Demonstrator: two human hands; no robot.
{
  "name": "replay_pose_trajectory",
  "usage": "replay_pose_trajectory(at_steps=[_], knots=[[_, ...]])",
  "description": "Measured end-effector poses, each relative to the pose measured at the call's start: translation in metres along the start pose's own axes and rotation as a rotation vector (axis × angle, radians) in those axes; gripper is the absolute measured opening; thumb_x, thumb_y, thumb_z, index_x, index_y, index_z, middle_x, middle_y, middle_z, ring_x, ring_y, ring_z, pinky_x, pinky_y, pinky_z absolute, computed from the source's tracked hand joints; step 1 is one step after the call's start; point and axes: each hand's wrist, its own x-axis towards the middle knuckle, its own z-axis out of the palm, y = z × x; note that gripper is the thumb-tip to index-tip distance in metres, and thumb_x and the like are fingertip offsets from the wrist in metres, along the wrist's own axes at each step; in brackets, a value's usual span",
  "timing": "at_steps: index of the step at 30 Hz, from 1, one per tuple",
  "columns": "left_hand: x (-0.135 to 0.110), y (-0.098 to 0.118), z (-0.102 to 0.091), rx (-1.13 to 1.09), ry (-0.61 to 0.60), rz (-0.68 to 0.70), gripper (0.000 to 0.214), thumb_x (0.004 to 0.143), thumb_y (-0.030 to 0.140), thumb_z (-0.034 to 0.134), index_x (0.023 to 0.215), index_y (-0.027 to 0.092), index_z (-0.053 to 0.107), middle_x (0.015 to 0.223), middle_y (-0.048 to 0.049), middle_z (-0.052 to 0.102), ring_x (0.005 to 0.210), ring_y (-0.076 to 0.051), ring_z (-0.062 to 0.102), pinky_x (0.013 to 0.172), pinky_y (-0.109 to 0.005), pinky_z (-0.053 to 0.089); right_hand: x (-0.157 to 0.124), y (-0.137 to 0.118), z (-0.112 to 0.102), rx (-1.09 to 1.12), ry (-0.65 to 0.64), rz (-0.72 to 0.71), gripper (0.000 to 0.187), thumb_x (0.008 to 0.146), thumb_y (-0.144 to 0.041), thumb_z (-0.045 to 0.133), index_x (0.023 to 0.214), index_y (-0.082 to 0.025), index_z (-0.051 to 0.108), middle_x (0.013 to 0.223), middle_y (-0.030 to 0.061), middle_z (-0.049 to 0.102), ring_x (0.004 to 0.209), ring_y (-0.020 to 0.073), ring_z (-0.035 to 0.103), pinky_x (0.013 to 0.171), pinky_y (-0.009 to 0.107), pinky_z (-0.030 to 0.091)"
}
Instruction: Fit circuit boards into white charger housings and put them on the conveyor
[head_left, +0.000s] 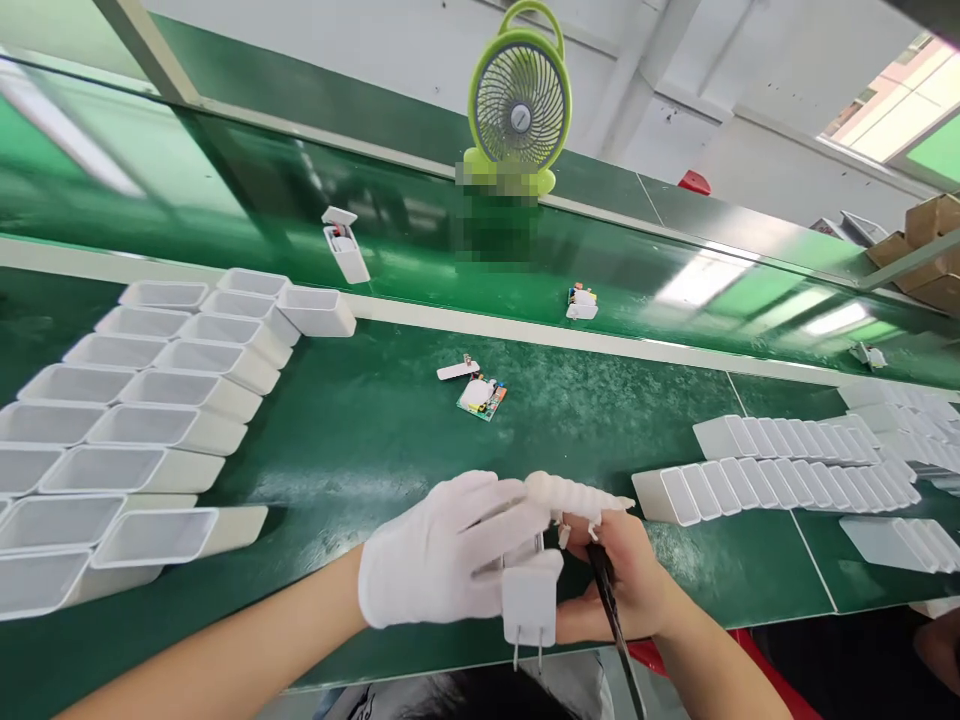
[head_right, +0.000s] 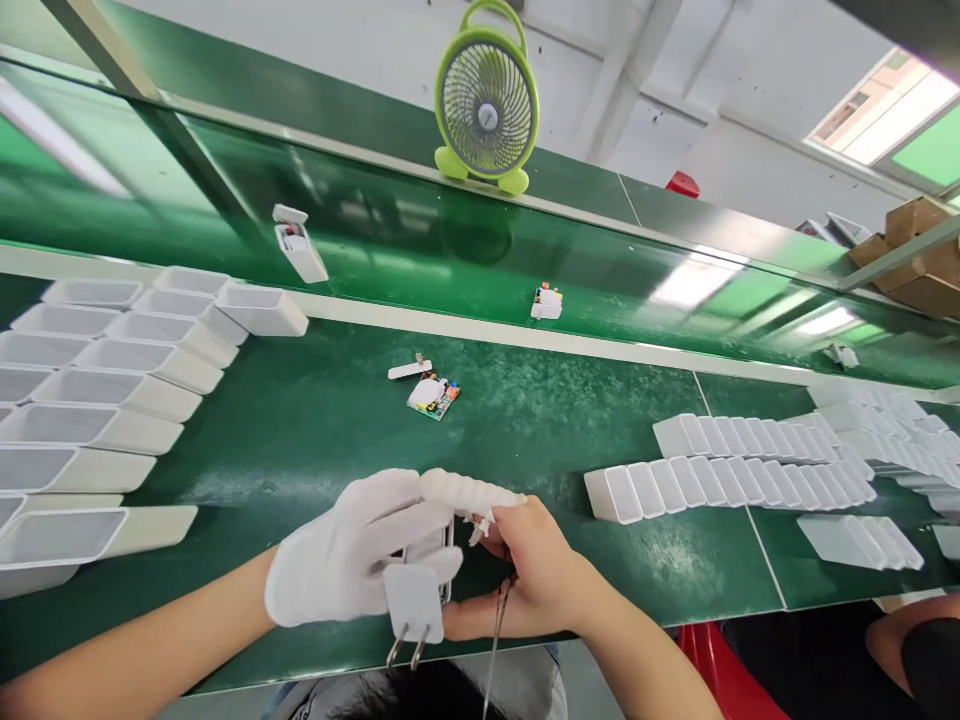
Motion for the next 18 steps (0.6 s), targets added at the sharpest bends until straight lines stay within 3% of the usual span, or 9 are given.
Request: replay_pose_trajectory(at_steps=[2, 4, 5, 7, 10, 12, 14, 16, 18], knots=[[0.002, 0.000, -0.002, 0.037, -0.078, 0.117, 0.011, 0.088, 0.018, 0.058, 0.082, 0.023, 0.064, 0.070, -0.0007, 0.065, 0.059, -0.016, 0.057, 0.056, -0.030, 0.046, 0.002, -0.002, -0.002, 0.085, -0.046, 0.009, 0.046, 0.077, -0.058, 0.079, 0.075, -0.024, 0.047, 0.065, -0.0090, 0.026, 0.057, 0.0102, 0.020, 0.047, 0.026, 0.023], [0.000, -0.001, -0.003, 0.003, -0.145, 0.052, 0.011, 0.084, 0.020, 0.061, 0.074, 0.024, 0.060, 0.065, 0.0011, 0.061, 0.056, -0.016, 0.055, 0.057, -0.030, 0.047, 0.004, -0.002, -0.006, 0.128, -0.058, 0.058, 0.051, 0.074, -0.062, 0.082, 0.077, -0.024, 0.047, 0.067, -0.0079, 0.032, 0.059, 0.0107, 0.027, 0.049, 0.026, 0.026], [-0.001, -0.001, -0.003, -0.020, -0.148, -0.020, 0.012, 0.083, 0.022, 0.064, 0.072, 0.024, 0.059, 0.064, 0.0016, 0.059, 0.056, -0.015, 0.056, 0.057, -0.030, 0.048, 0.006, -0.001, -0.007, 0.158, -0.040, 0.081, 0.050, 0.074, -0.064, 0.081, 0.081, -0.024, 0.051, 0.069, -0.0062, 0.038, 0.060, 0.0117, 0.032, 0.050, 0.026, 0.030], [-0.003, 0.000, -0.002, -0.048, -0.045, -0.190, 0.015, 0.078, 0.028, 0.073, 0.076, 0.023, 0.059, 0.070, 0.0007, 0.062, 0.062, -0.017, 0.060, 0.061, -0.031, 0.053, 0.010, 0.004, -0.010, 0.263, 0.045, 0.125, 0.043, 0.085, -0.064, 0.070, 0.089, -0.023, 0.058, 0.074, -0.0021, 0.046, 0.065, 0.0146, 0.041, 0.054, 0.027, 0.038], [-0.004, 0.004, 0.000, -0.142, 0.178, -0.523, 0.046, 0.063, 0.034, 0.088, 0.099, 0.021, 0.062, 0.090, -0.0037, 0.069, 0.078, -0.023, 0.068, 0.072, -0.039, 0.059, 0.016, 0.017, -0.011, 0.479, 0.291, 0.192, 0.033, 0.100, -0.053, 0.055, 0.091, -0.023, 0.066, 0.078, 0.0018, 0.057, 0.070, 0.0168, 0.052, 0.063, 0.030, 0.048], [-0.003, 0.007, 0.001, -0.289, 0.183, -0.750, 0.049, 0.059, 0.032, 0.090, 0.098, 0.021, 0.062, 0.084, -0.0006, 0.069, 0.073, -0.022, 0.068, 0.070, -0.039, 0.060, 0.019, 0.022, -0.010, 0.570, 0.471, 0.220, 0.033, 0.098, -0.054, 0.058, 0.092, -0.023, 0.069, 0.085, 0.0034, 0.065, 0.073, 0.0174, 0.059, 0.064, 0.032, 0.052], [0.000, 0.009, 0.002, -0.501, 0.123, -0.906, 0.032, 0.064, 0.027, 0.086, 0.081, 0.022, 0.059, 0.070, 0.0043, 0.063, 0.063, -0.017, 0.064, 0.062, -0.034, 0.057, 0.020, 0.021, -0.008, 0.633, 0.576, 0.230, 0.033, 0.096, -0.057, 0.061, 0.097, -0.025, 0.070, 0.086, 0.0026, 0.070, 0.065, 0.0156, 0.061, 0.057, 0.030, 0.053], [0.004, 0.011, 0.004, -0.726, 0.106, -0.999, 0.029, 0.069, 0.022, 0.081, 0.068, 0.022, 0.051, 0.064, 0.0063, 0.058, 0.057, -0.013, 0.060, 0.054, -0.028, 0.052, 0.018, 0.014, -0.006, 0.684, 0.556, 0.218, 0.031, 0.097, -0.055, 0.061, 0.096, -0.026, 0.071, 0.079, 0.0008, 0.070, 0.055, 0.0135, 0.060, 0.049, 0.027, 0.051], [0.007, 0.012, 0.006, -0.885, 0.130, -1.075, 0.030, 0.070, 0.019, 0.078, 0.065, 0.021, 0.049, 0.063, 0.0070, 0.056, 0.053, -0.012, 0.059, 0.049, -0.026, 0.049, 0.014, 0.004, -0.004, 0.684, 0.431, 0.193, 0.020, 0.097, -0.046, 0.065, 0.097, -0.027, 0.072, 0.076, 0.0001, 0.072, 0.054, 0.0140, 0.064, 0.049, 0.027, 0.054]])
